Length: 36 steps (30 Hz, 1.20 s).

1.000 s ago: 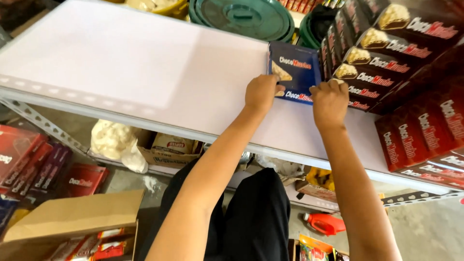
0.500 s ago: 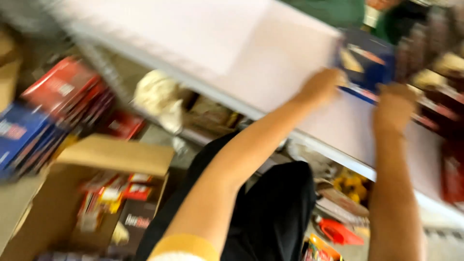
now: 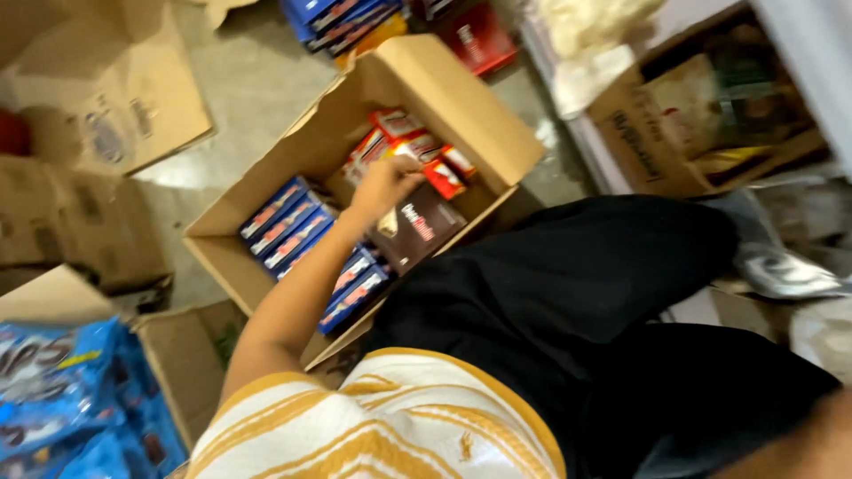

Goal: Organizing and stocking boxes of chocolate wafers on grocery store shelves.

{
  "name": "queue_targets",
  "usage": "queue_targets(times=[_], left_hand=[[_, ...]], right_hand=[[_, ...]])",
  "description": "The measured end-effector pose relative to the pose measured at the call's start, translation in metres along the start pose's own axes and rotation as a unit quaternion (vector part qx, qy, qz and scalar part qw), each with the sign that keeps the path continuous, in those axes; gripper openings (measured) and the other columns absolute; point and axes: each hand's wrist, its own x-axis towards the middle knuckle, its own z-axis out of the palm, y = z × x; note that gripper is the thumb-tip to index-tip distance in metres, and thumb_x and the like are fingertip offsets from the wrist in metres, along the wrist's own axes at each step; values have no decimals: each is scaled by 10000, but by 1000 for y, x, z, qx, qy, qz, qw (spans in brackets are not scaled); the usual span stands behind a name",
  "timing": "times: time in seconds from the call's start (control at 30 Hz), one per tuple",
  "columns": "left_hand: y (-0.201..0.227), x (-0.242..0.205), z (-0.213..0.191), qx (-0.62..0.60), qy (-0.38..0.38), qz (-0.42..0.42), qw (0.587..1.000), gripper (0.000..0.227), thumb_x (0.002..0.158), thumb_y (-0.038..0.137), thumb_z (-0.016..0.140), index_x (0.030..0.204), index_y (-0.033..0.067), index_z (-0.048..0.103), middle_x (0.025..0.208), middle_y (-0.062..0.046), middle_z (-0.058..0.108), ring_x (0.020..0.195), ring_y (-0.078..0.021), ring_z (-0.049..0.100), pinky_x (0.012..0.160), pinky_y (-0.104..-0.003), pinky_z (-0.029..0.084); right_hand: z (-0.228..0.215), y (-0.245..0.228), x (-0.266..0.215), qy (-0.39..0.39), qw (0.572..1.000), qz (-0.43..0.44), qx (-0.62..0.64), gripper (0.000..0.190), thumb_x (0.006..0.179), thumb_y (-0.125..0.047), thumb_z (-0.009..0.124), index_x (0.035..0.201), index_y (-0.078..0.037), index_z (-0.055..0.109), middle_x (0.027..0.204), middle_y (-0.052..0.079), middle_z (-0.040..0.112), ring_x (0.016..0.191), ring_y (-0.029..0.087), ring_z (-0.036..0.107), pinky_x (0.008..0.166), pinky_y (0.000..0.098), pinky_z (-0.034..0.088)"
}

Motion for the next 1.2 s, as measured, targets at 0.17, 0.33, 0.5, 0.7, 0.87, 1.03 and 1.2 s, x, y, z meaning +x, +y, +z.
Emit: queue_targets(times=[0.17,0.33,0.5,0.7,0.87,1.03,1.2], left_hand=[[-170,-83,-8,172,113,-233,951,247,832,244,791,1010,72,790,1013,-159,772,926,-314,738,858,-409,570],[-164,-122,-8,209,-66,-300,928,292,851,305,760,1055,96,773,1036,-153,760,968,-315,727,866,-438,566],[-131,-139,-6,404,-226,-242,852,246,984,307,657,1108,117,752,1191,-133,711,1157,-314,647,1085,-601,386],[-79,-202,1,330,-214,-178,902,485,873,326,731,1275,77,625,1272,-169,576,1198,-380,545,988,-489,480],[-66,-247,33,213,-172,-264,925,646,824,263,785,1374,53,520,1221,-202,575,1181,-375,582,980,-455,509],[-83,-255,48,280,-55,-173,943,807,708,241,844,1377,-10,469,1234,-228,555,1147,-404,567,977,-460,488],[-102,-251,59,353,-73,-135,923,795,796,336,809,1427,2,458,1226,-217,561,1180,-385,552,1032,-473,445]], right_hand=[[-4,-146,-3,-11,981,100,165,247,1246,-104,432,1221,37,633,967,130,578,838,155,539,754,307,427],[-5,-243,-6,-65,980,11,188,249,1247,-52,383,1281,64,600,1130,147,657,854,154,576,738,273,453],[5,-245,-22,-115,981,-8,157,293,1220,-21,352,1341,87,596,1082,168,615,848,157,562,765,248,447],[7,-274,-30,-119,969,30,215,241,1225,45,391,1343,79,599,1129,188,644,820,156,575,741,240,469],[15,-300,-33,-115,938,50,322,195,1210,5,472,1324,63,619,1054,176,669,730,140,551,693,218,454],[28,-294,-46,-117,939,63,317,117,1190,-3,550,1234,45,648,1037,147,706,763,121,637,715,213,524],[39,-321,-52,-114,926,129,335,148,1096,-33,597,1204,-20,698,1031,95,719,797,96,630,763,215,512]])
